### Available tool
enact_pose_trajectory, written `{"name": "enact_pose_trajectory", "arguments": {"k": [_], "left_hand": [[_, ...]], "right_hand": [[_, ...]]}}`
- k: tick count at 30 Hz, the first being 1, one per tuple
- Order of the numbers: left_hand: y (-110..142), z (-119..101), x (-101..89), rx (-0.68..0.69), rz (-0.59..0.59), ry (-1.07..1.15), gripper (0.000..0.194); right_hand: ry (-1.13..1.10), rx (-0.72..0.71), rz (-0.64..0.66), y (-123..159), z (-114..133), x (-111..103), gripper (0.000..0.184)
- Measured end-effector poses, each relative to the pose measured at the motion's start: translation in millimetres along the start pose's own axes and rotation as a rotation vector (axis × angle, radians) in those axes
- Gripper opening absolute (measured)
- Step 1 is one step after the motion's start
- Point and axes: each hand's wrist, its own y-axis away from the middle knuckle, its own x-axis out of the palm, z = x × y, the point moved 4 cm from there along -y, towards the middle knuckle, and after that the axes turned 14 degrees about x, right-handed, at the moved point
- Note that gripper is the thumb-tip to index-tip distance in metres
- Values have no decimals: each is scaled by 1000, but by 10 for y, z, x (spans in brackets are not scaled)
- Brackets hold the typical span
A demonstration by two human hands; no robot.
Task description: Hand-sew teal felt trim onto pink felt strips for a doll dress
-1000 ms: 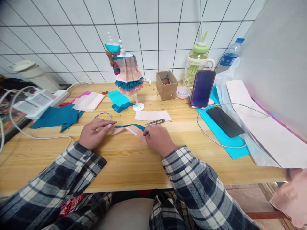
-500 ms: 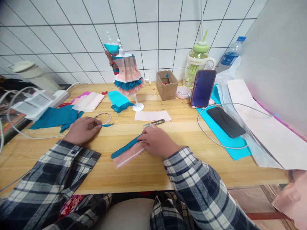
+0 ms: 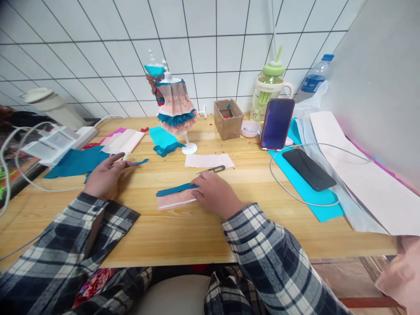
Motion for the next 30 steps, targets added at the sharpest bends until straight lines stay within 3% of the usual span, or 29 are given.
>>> {"name": "enact_pose_trajectory", "arguments": {"k": [3, 5, 7, 9, 11, 13, 17, 22, 25, 30], "left_hand": [[-1, 37, 54, -84, -91, 252, 56], [-1, -30, 40, -28, -164, 248, 66], [16, -138, -11, 61, -234, 154, 63], [55, -278, -40, 157, -246, 11, 46], [107, -442, 10, 258, -170, -164, 29], [164, -617, 180, 386, 0, -305, 27], [322, -953, 736, 702, 436, -337, 36], [475, -1161, 1098, 779, 514, -242, 39], [558, -1145, 1142, 809, 588, -213, 37], [585, -1055, 1127, 871, 598, -246, 28]], "right_hand": [[-25, 13, -16, -7, -10, 0, 24], [-39, 14, -33, -12, -17, -5, 23], [-59, 6, -66, -16, -19, -19, 23], [-91, 7, -129, -19, -17, -53, 24], [-135, 12, -215, -11, -3, -104, 27], [-186, -1, -298, 12, 32, -158, 32], [-290, -22, -413, 80, 114, -230, 42], [-376, -47, -468, 118, 163, -245, 38], [-377, -60, -426, 107, 176, -226, 37], [-389, -51, -411, 106, 177, -205, 38]]}}
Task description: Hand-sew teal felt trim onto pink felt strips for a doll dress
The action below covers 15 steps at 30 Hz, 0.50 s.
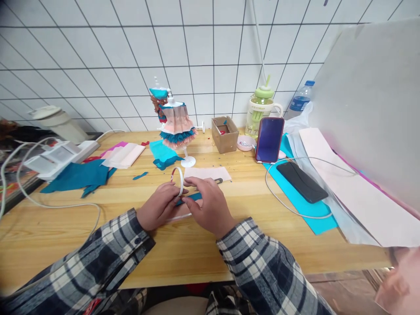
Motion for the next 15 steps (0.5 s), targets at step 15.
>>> {"name": "enact_pose_trajectory", "arguments": {"k": [15], "left_hand": [[-62, -60, -57, 107, 36, 97, 24]], "right_hand": [[-77, -42, -63, 6, -29, -3, 45]]}}
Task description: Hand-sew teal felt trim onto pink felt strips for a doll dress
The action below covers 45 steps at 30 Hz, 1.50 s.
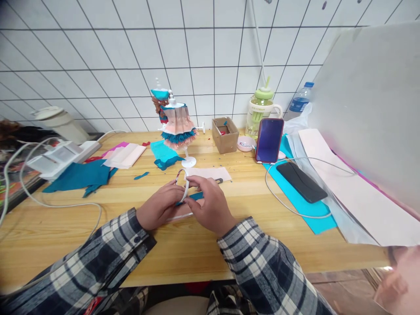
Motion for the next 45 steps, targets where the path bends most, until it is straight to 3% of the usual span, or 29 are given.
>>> {"name": "enact_pose_trajectory", "arguments": {"k": [5, 16, 20, 23, 26, 28, 39, 45], "left_hand": [[-4, -32, -37, -10, 37, -48, 24], [-1, -99, -42, 39, 57, -300, 23], [26, -52, -34, -26, 75, -327, 24], [39, -23, -47, -88, 94, -321, 28], [25, -44, -57, -87, 104, -309, 30], [11, -63, -60, -85, 96, -298, 31], [53, -22, -38, -164, 70, -220, 35], [66, 46, -83, -217, 34, -240, 33]], "right_hand": [[-76, 76, 16, 15, -34, 36, 52], [16, 53, 18, -8, 9, 31, 16], [21, 96, 28, -10, -26, 36, 8], [5, 162, -6, -12, -65, 21, 8], [13, 156, -7, -13, -75, 29, 33], [47, 114, 33, -10, -71, 60, 39], [95, 174, 22, -25, -107, 63, 7], [101, 130, 78, -23, -46, 71, 9]]}}
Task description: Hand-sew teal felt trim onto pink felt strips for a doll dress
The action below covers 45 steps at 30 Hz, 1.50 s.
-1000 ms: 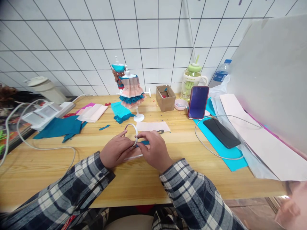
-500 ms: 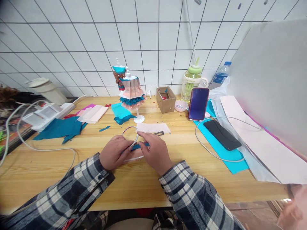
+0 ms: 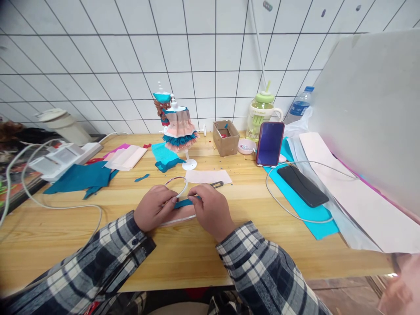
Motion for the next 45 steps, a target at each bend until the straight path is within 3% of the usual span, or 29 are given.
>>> {"name": "enact_pose_trajectory", "arguments": {"k": [5, 14, 17, 20, 21, 25, 27, 29, 31, 33, 35, 38, 39, 42, 45], "left_hand": [[11, 57, -21, -24, -43, 11, 34], [-18, 20, -38, -174, -131, 221, 37], [67, 221, -123, -374, -258, 245, 35], [250, 574, -280, -564, -404, 132, 33], [300, 686, -312, -574, -405, 101, 32], [362, 954, -219, -416, -30, -67, 37], [375, 994, -145, -396, 78, -99, 41], [381, 990, -120, -436, 108, -156, 41], [367, 936, -164, -474, 57, -264, 43], [311, 799, -233, -409, -44, -344, 42], [207, 566, -244, -188, -92, -281, 33], [62, 77, -109, 300, 45, -5, 23], [35, -59, -59, 385, 76, 43, 25], [-15, -310, 113, 456, 168, 114, 35], [-21, -373, 242, 454, 231, 143, 34]], "right_hand": [[45, -9, 22, 37, 33, 27, 12], [45, -68, -47, 79, 126, -4, 15], [-1, -49, -155, 47, 77, -151, 15], [-54, 156, -256, -44, -116, -375, 13], [-65, 253, -184, -84, -198, -409, 12], [-128, 547, 374, -125, -432, -346, 20], [-169, 617, 562, -84, -479, -292, 24], [-160, 631, 604, -63, -516, -262, 24], [-105, 628, 570, -64, -562, -245, 20], [-48, 655, 542, -70, -616, -230, 17], [-17, 698, 522, -74, -661, -222, 17], [-11, 726, 516, -74, -682, -213, 16], [-5, 727, 517, -71, -682, -211, 15], [14, 725, 502, -67, -679, -210, 14], [6, 711, 493, -59, -673, -192, 16]]}}
